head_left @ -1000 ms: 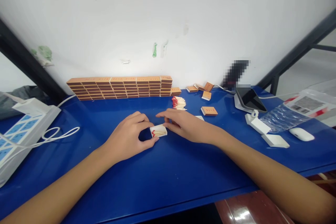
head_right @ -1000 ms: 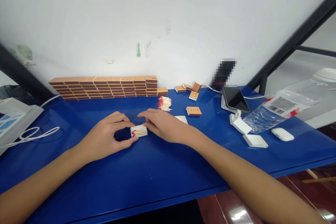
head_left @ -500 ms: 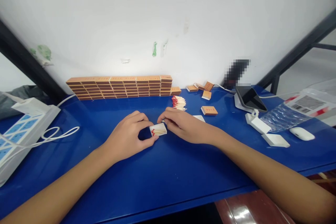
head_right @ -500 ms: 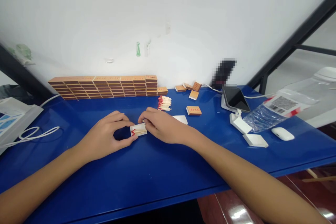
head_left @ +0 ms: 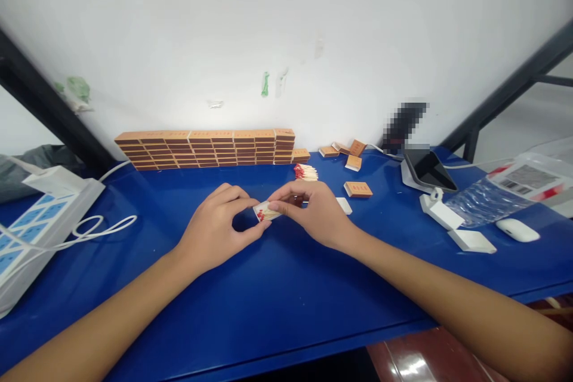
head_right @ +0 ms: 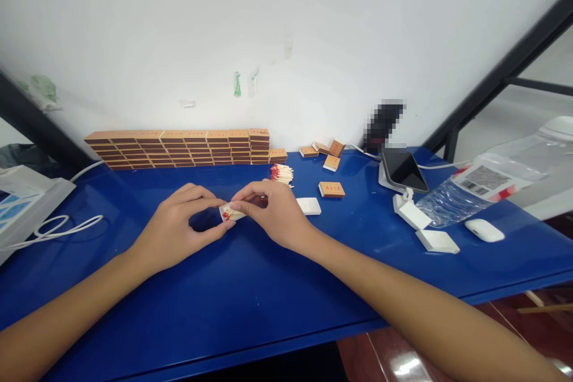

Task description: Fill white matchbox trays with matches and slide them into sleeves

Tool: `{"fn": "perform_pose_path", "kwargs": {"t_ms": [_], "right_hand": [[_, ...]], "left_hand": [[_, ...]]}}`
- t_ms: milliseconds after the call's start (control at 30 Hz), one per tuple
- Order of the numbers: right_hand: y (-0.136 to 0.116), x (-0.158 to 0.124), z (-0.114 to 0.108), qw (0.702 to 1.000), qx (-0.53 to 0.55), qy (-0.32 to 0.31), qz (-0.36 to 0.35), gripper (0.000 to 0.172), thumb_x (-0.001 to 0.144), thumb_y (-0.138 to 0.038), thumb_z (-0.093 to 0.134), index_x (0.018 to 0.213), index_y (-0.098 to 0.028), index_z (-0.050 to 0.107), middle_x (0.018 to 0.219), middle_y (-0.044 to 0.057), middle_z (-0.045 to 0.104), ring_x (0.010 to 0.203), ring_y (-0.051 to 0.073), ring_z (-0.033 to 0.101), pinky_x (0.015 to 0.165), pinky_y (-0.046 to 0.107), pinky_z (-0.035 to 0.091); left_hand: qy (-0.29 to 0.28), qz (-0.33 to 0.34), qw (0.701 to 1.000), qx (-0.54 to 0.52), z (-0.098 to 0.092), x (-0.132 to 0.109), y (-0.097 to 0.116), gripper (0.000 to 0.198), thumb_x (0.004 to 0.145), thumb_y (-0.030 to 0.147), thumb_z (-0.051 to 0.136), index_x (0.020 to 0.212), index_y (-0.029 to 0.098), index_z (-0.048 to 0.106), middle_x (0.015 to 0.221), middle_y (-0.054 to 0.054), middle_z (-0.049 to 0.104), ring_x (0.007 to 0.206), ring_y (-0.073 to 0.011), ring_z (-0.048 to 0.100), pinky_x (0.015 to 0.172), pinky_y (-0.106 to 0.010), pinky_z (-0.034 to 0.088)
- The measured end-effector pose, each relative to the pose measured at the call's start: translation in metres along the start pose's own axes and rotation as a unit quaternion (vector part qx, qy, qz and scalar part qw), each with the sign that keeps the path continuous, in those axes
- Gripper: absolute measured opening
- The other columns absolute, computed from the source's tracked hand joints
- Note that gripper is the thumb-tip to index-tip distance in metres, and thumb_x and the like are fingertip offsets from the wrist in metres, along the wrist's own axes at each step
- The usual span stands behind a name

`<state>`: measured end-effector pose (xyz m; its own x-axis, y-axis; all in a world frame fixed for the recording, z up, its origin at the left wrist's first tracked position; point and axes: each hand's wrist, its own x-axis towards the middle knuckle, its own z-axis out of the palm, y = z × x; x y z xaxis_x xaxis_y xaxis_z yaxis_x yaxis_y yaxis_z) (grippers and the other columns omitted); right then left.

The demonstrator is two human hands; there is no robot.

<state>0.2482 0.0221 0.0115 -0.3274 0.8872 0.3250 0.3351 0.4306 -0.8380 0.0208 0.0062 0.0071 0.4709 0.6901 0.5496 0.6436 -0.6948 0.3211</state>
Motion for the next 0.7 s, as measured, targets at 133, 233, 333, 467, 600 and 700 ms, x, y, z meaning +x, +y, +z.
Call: {"fn": "perform_pose_path", "kwargs": {"t_ms": [133,233,333,467,600,700], "right_hand": [[0.009,0.0,0.003,0.997,-0.053,0.008,-0.054,0.004,0.09,-0.03,0.083,0.091,-0.027,0.084,0.091,0.002,0.073,0.081,0.016,0.057,0.071,0.031,0.045],[0.01,0.007,-0.01,0.992,-0.091,0.021,-0.09,0.011,0.095,-0.032,0.076,0.092,-0.024,0.083,0.091,0.004,0.07,0.079,0.016,0.058,0.069,0.031,0.045],[0.011,0.016,-0.036,0.977,-0.183,0.032,-0.108,0.017,0.098,-0.031,0.069,0.088,-0.022,0.079,0.089,0.005,0.07,0.078,0.018,0.059,0.072,0.033,0.046],[0.017,0.024,-0.07,0.955,-0.283,-0.072,-0.055,0.014,0.095,-0.031,0.07,0.089,-0.021,0.078,0.092,0.007,0.073,0.083,0.021,0.063,0.078,0.036,0.047],[0.027,0.024,-0.08,0.939,-0.298,-0.169,-0.025,0.024,0.088,-0.038,0.078,0.105,-0.02,0.077,0.104,0.009,0.072,0.093,0.024,0.064,0.079,0.035,0.047],[0.03,0.023,-0.075,0.938,-0.287,-0.194,-0.022,0.017,0.093,-0.035,0.071,0.1,-0.019,0.075,0.101,0.008,0.07,0.09,0.022,0.062,0.077,0.033,0.046]], "left_hand": [[0.019,0.01,1.0,0.0,0.001,0.0,-0.002,0.02,0.095,0.038,0.075,0.107,0.021,0.079,0.095,-0.004,0.072,0.088,-0.0204,0.061,0.078,-0.036,0.054],[-0.006,0.011,1.0,0.008,0.001,0.0,-0.004,0.022,0.095,0.038,0.075,0.109,0.021,0.078,0.096,-0.005,0.072,0.089,-0.0211,0.061,0.079,-0.037,0.054],[-0.055,0.012,0.998,0.001,0.002,0.0,-0.005,0.024,0.095,0.038,0.075,0.111,0.021,0.078,0.099,-0.005,0.072,0.092,-0.022,0.063,0.081,-0.039,0.055],[-0.09,0.013,0.996,-0.025,0.003,-0.002,-0.005,0.027,0.096,0.039,0.074,0.116,0.022,0.079,0.101,-0.006,0.071,0.095,-0.0218,0.064,0.083,-0.038,0.056],[-0.081,0.012,0.996,-0.03,0.003,-0.002,-0.006,0.028,0.095,0.039,0.075,0.117,0.022,0.078,0.103,-0.006,0.071,0.098,-0.0222,0.064,0.085,-0.039,0.057],[-0.089,0.014,0.995,-0.032,0.004,-0.002,-0.007,0.026,0.095,0.039,0.075,0.115,0.023,0.079,0.103,-0.005,0.071,0.097,-0.0221,0.064,0.085,-0.039,0.056]]}}
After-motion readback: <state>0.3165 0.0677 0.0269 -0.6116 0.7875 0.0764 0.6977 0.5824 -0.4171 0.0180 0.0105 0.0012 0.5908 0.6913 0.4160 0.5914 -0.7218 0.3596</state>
